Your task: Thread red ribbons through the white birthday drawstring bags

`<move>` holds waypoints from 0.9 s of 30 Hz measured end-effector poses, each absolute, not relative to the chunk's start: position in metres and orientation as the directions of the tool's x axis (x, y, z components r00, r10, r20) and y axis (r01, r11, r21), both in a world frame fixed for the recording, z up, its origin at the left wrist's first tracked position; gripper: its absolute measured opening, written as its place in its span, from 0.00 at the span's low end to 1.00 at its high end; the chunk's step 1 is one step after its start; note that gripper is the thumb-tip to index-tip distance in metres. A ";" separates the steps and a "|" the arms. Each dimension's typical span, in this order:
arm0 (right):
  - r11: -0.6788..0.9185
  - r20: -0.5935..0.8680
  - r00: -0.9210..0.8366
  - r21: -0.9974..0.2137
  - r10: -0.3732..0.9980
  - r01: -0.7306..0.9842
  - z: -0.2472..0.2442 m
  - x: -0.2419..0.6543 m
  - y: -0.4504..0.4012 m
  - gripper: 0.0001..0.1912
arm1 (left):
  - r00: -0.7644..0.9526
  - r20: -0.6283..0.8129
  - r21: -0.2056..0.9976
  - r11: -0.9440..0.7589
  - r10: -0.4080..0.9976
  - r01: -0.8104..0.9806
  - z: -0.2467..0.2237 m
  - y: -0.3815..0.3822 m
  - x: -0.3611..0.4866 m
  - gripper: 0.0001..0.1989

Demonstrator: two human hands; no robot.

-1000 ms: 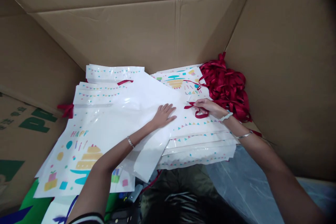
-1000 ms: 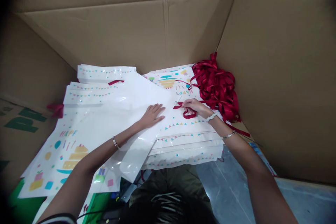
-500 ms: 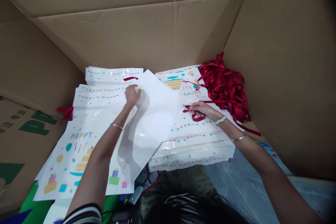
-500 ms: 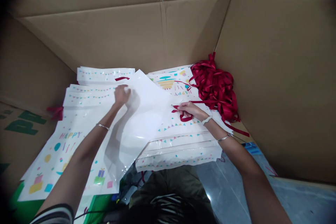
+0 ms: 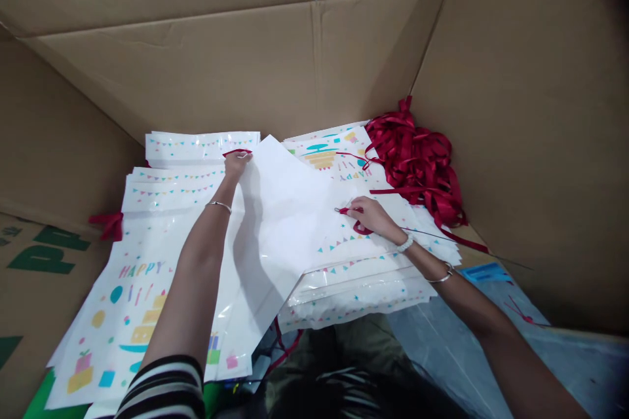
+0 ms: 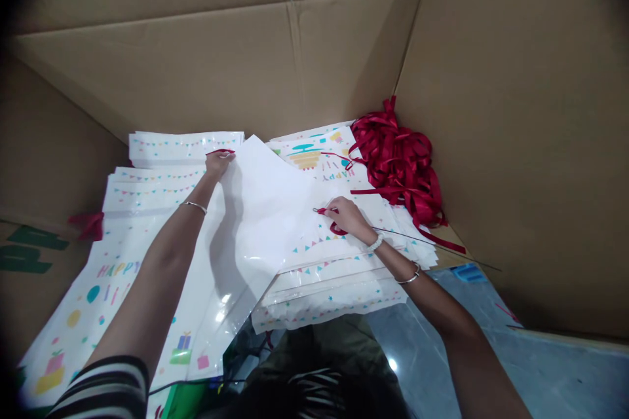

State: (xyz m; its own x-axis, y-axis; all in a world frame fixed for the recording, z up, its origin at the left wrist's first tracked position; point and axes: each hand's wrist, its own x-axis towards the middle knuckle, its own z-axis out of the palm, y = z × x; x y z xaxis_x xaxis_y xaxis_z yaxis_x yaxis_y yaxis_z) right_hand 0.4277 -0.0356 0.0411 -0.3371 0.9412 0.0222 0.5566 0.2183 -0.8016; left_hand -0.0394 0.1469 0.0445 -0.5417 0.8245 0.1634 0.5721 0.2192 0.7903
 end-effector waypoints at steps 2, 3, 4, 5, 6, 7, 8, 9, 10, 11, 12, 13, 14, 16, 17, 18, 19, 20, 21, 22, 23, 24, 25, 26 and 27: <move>0.224 0.024 -0.322 -0.768 0.947 0.601 0.037 0.439 -0.034 0.12 | -0.554 0.155 0.809 0.217 0.818 0.546 0.040 0.148 -0.040 0.11; 0.219 0.020 -0.314 -0.760 0.949 0.612 0.036 0.443 -0.034 0.12 | -0.562 0.150 0.824 0.212 0.813 0.526 0.038 0.149 -0.041 0.12; 0.205 0.009 -0.306 -0.761 0.952 0.615 0.035 0.446 -0.033 0.12 | -0.567 0.147 0.841 0.199 0.810 0.502 0.037 0.149 -0.041 0.13; 0.185 -0.013 -0.305 -0.770 0.952 0.610 0.035 0.449 -0.033 0.12 | -0.572 0.143 0.861 0.184 0.808 0.474 0.036 0.149 -0.041 0.13; 0.158 -0.046 -0.309 -0.784 0.950 0.600 0.036 0.452 -0.034 0.13 | -0.576 0.135 0.880 0.170 0.806 0.444 0.036 0.148 -0.041 0.14; 0.125 -0.084 -0.316 -0.800 0.945 0.587 0.037 0.455 -0.034 0.13 | -0.579 0.126 0.895 0.159 0.805 0.416 0.036 0.148 -0.041 0.14; 0.090 -0.124 -0.324 -0.814 0.938 0.573 0.039 0.458 -0.035 0.15 | -0.581 0.118 0.905 0.154 0.805 0.397 0.036 0.148 -0.042 0.14; 0.059 -0.159 -0.333 -0.827 0.930 0.560 0.042 0.461 -0.037 0.16 | -0.583 0.113 0.911 0.150 0.804 0.383 0.036 0.148 -0.042 0.15; 0.033 -0.185 -0.338 -0.836 0.923 0.548 0.045 0.464 -0.039 0.17 | -0.584 0.108 0.915 0.149 0.805 0.375 0.036 0.148 -0.042 0.15; 0.013 -0.205 -0.343 -0.842 0.917 0.539 0.047 0.467 -0.041 0.18 | -0.583 0.104 0.917 0.149 0.806 0.369 0.036 0.147 -0.041 0.15; -0.001 -0.219 -0.349 -0.849 0.911 0.529 0.050 0.470 -0.043 0.18 | -0.583 0.100 0.920 0.148 0.807 0.363 0.036 0.147 -0.041 0.16; -0.014 -0.233 -0.357 -0.853 0.905 0.522 0.052 0.473 -0.045 0.18 | -0.582 0.096 0.923 0.146 0.807 0.355 0.036 0.147 -0.041 0.16; -0.025 -0.248 -0.364 -0.854 0.898 0.520 0.053 0.476 -0.047 0.18 | -0.581 0.091 0.927 0.144 0.808 0.346 0.036 0.146 -0.040 0.17; -0.050 -0.270 -0.356 -0.852 0.894 0.522 0.056 0.480 -0.049 0.19 | -0.580 0.084 0.930 0.145 0.810 0.338 0.036 0.145 -0.039 0.17; -0.064 -0.274 -0.342 -0.854 0.899 0.516 0.057 0.482 -0.050 0.20 | -0.580 0.085 0.929 0.147 0.810 0.341 0.036 0.144 -0.039 0.17; -0.073 -0.267 -0.325 -0.861 0.907 0.504 0.059 0.485 -0.050 0.20 | -0.580 0.088 0.926 0.148 0.810 0.348 0.036 0.144 -0.039 0.17; -0.072 -0.250 -0.313 -0.872 0.916 0.485 0.062 0.487 -0.049 0.22 | -0.579 0.094 0.922 0.150 0.810 0.358 0.036 0.143 -0.039 0.17; -0.058 -0.225 -0.315 -0.884 0.922 0.463 0.066 0.489 -0.048 0.23 | -0.577 0.101 0.917 0.149 0.811 0.370 0.036 0.143 -0.039 0.17; -0.039 -0.202 -0.326 -0.895 0.924 0.443 0.070 0.490 -0.046 0.25 | -0.573 0.111 0.912 0.145 0.812 0.384 0.036 0.142 -0.040 0.16; -0.023 -0.186 -0.342 -0.903 0.921 0.428 0.075 0.492 -0.044 0.26 | -0.567 0.123 0.906 0.141 0.814 0.400 0.036 0.142 -0.041 0.16; -0.014 -0.180 -0.359 -0.907 0.916 0.421 0.079 0.492 -0.043 0.27 | -0.562 0.135 0.898 0.139 0.816 0.417 0.036 0.142 -0.042 0.16; -0.011 -0.183 -0.371 -0.908 0.910 0.419 0.084 0.492 -0.041 0.26 | -0.560 0.146 0.890 0.139 0.815 0.434 0.037 0.142 -0.042 0.16; -0.016 -0.191 -0.378 -0.908 0.906 0.420 0.087 0.490 -0.039 0.25 | -0.561 0.153 0.884 0.141 0.814 0.446 0.037 0.142 -0.043 0.16; -0.026 -0.204 -0.381 -0.906 0.902 0.423 0.089 0.488 -0.038 0.24 | -0.563 0.156 0.880 0.145 0.811 0.452 0.037 0.142 -0.043 0.16; -0.037 -0.221 -0.387 -0.903 0.895 0.429 0.091 0.485 -0.038 0.22 | -0.567 0.154 0.880 0.149 0.809 0.451 0.038 0.142 -0.043 0.16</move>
